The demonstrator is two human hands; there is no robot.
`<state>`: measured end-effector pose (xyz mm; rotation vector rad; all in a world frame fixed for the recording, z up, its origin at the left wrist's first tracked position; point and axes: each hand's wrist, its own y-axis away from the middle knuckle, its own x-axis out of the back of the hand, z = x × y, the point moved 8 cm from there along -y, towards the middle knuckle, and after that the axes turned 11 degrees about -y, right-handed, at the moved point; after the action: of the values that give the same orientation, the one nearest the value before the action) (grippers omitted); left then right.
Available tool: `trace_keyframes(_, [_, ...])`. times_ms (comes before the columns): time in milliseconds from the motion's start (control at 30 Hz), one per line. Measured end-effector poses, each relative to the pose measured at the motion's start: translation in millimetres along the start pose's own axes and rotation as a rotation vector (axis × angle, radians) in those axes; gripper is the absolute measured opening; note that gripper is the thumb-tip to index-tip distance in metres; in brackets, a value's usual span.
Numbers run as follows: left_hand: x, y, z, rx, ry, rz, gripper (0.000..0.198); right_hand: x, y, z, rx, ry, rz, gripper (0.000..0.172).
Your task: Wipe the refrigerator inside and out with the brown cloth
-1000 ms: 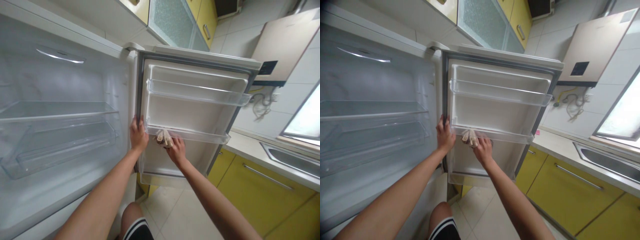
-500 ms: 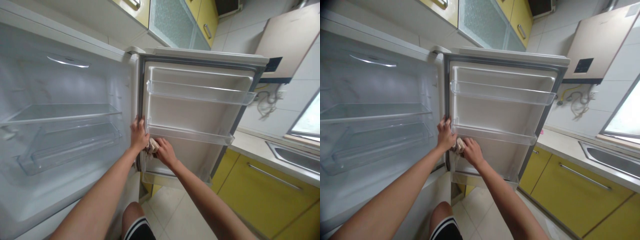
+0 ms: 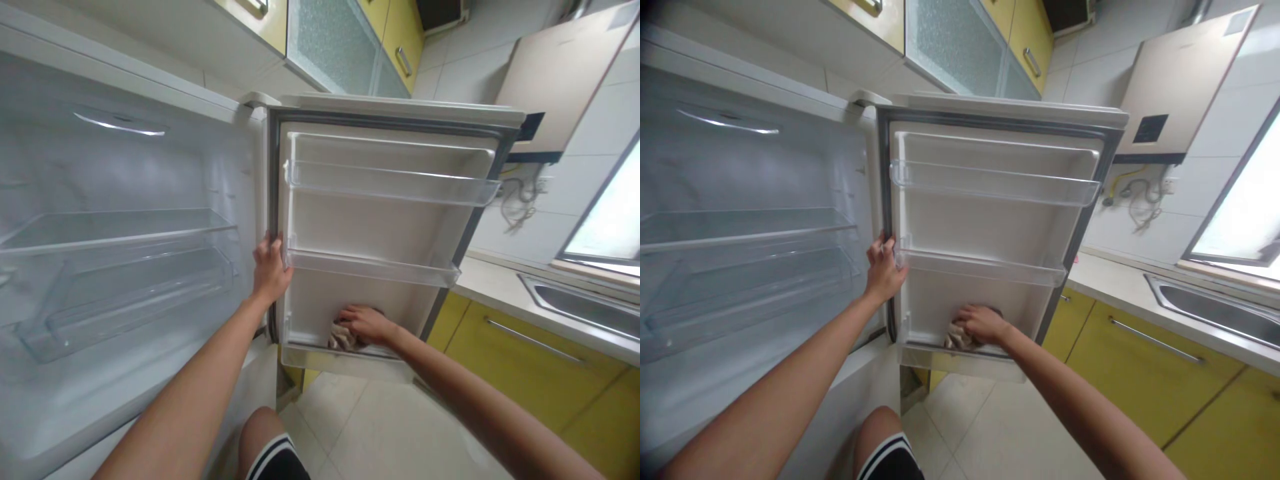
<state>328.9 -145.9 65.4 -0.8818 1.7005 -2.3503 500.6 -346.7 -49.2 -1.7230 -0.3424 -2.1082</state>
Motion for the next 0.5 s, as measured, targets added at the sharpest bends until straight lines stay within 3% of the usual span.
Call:
trace_keyframes(133, [0.2,0,3,0.029,-0.021,0.021,0.082,59,88,45,-0.219,0.11,0.409,0.035])
trace_keyframes(200, [0.2,1,5,0.028,-0.022,0.033,0.081,77,118,54,-0.357,0.175,0.62,0.038])
trace_keyframes(267, [0.1,1,6,0.032,-0.022,0.035,0.08,77,124,53,-0.412,0.19,0.676,0.038])
trace_keyframes(400, [-1.3,2,2,0.051,-0.013,0.013,0.08,53,105,38,-0.372,0.058,0.537,0.036])
trace_keyframes(433, [-1.9,2,1,0.047,-0.008,0.008,0.082,57,109,34,-0.39,0.032,0.601,0.037])
trace_keyframes(500, [-2.9,3,1,0.016,0.008,0.009,0.085,76,135,26,-0.498,0.017,0.9,0.034])
